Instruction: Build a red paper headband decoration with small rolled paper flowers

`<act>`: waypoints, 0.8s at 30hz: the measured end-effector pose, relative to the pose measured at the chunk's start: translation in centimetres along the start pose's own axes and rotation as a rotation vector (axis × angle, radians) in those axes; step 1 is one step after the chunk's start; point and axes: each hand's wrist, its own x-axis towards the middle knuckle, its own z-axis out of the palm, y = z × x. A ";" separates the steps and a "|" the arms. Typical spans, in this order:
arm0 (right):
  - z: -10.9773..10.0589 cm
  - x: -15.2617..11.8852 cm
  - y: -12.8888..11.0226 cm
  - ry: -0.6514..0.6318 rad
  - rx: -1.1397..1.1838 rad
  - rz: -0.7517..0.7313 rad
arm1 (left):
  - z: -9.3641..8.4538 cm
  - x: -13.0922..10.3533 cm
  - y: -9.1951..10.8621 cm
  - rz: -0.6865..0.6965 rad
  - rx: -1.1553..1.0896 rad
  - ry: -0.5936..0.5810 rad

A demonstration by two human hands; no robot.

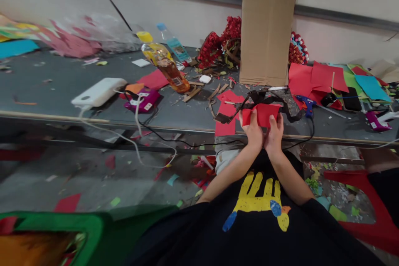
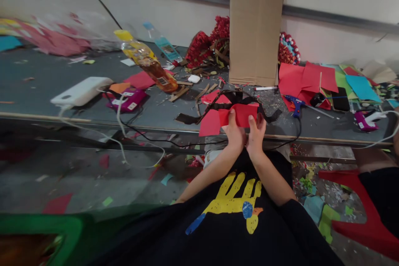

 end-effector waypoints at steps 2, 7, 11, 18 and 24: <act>0.1 0.1 -0.5 0.000 0.021 -0.006 | 0.2 -0.1 0.3 -0.010 -0.061 0.033; 0.1 -0.6 -1.1 -0.119 -0.055 0.162 | 0.3 -0.6 1.0 -0.076 -0.001 -0.144; 0.2 -0.4 -0.8 -0.113 -0.064 0.184 | 0.4 -0.6 1.1 -0.149 0.008 -0.137; -0.1 0.3 0.1 -0.027 -0.057 0.101 | 0.8 -1.4 1.5 -0.293 -0.305 0.040; -0.2 0.3 -0.2 0.007 -0.047 0.072 | 0.4 -1.6 1.3 -0.386 -0.389 -0.015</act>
